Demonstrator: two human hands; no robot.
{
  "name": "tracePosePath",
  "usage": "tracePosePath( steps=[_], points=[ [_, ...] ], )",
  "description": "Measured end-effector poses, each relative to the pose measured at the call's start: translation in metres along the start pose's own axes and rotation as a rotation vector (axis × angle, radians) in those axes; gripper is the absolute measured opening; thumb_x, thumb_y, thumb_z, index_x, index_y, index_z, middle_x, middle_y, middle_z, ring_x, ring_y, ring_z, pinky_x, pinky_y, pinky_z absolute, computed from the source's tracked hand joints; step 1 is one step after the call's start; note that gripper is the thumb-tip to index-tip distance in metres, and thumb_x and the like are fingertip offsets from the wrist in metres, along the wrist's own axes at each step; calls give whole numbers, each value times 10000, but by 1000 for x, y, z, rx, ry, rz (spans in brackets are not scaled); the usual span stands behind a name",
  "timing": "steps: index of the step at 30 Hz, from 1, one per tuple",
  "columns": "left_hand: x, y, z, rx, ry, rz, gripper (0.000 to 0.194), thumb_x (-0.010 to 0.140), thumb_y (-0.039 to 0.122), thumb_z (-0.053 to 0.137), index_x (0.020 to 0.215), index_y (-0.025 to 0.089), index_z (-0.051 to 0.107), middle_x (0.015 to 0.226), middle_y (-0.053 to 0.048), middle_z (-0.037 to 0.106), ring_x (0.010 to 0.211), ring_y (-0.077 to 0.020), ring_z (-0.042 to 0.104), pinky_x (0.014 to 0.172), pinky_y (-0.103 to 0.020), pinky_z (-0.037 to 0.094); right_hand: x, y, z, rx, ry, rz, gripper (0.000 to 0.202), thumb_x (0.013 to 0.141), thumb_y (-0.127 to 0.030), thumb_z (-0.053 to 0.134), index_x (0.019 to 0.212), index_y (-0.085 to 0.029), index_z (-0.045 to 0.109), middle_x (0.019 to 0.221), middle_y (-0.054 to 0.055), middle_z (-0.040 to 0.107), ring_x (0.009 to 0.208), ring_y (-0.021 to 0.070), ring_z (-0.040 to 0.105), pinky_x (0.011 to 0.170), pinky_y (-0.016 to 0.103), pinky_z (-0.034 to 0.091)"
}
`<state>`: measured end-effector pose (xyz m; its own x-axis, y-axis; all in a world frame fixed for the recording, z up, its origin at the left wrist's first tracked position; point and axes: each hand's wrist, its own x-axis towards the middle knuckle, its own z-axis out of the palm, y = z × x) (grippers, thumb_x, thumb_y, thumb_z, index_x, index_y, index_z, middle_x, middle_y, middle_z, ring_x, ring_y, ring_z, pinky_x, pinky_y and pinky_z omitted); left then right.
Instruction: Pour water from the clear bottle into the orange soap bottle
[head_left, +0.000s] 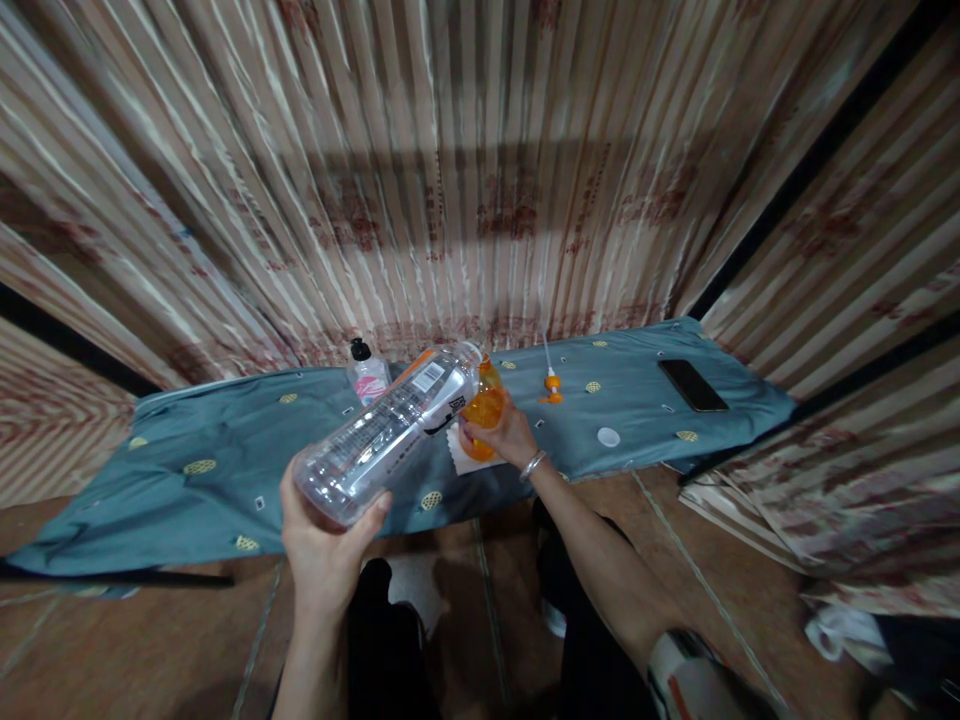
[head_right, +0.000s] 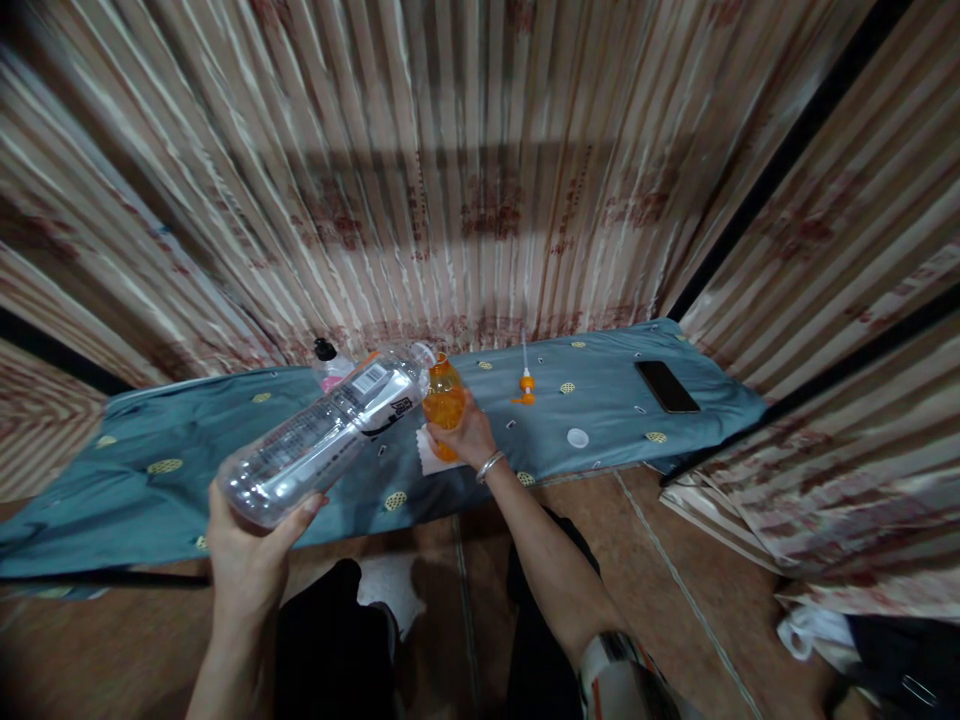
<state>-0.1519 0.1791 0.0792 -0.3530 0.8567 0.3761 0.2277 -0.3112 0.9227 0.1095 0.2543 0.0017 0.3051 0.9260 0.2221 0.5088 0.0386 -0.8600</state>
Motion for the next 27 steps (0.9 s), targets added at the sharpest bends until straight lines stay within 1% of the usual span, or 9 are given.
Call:
tracePosePath(
  steps=[3,7,11,14,18,27],
  points=[
    [0,2,0,-1,7,-17,927,485,459,973,1292,174,617,1251,-134,693,1107,-296,706,978,-449,608,-1,-3,-1,-4,-16,50,666,714,-363,896,1294,-245,591,1182,88,817,1121,329,801,1027,512,643],
    [1,4,1,-23,-5,-49,949,466,437,975,1296,169,599,1277,-150,687,1148,-303,683,1032,-466,579,-2,-8,-3,4,-28,44,661,737,-372,887,1310,-246,582,1180,90,814,1109,335,803,1019,535,646],
    [1,3,2,-22,-2,-38,939,473,433,971,1294,167,601,1281,-156,692,1147,-304,689,1009,-452,586,-2,-9,-3,3,-24,38,675,725,-353,895,1317,-246,589,1145,72,815,1099,326,803,1012,529,650],
    [1,1,1,-14,-6,-33,941,479,464,977,1298,181,608,1266,-137,698,1117,-290,699,990,-443,593,-2,-10,-4,-2,-28,41,651,719,-348,896,1297,-261,609,1102,51,818,1057,314,808,988,516,660],
    [1,-1,1,-7,-8,-25,953,478,504,979,1297,189,608,1259,-126,691,1108,-291,695,989,-448,593,-2,-10,-3,-8,-28,45,640,722,-366,888,1294,-254,623,1117,58,818,1056,302,805,991,497,659],
    [1,1,1,-9,-2,-25,914,490,448,974,1287,187,612,1264,-135,696,1125,-298,706,991,-449,599,-2,-7,-2,-7,-13,39,643,718,-363,892,1292,-264,619,1100,50,820,1041,310,810,976,509,664]
  ],
)
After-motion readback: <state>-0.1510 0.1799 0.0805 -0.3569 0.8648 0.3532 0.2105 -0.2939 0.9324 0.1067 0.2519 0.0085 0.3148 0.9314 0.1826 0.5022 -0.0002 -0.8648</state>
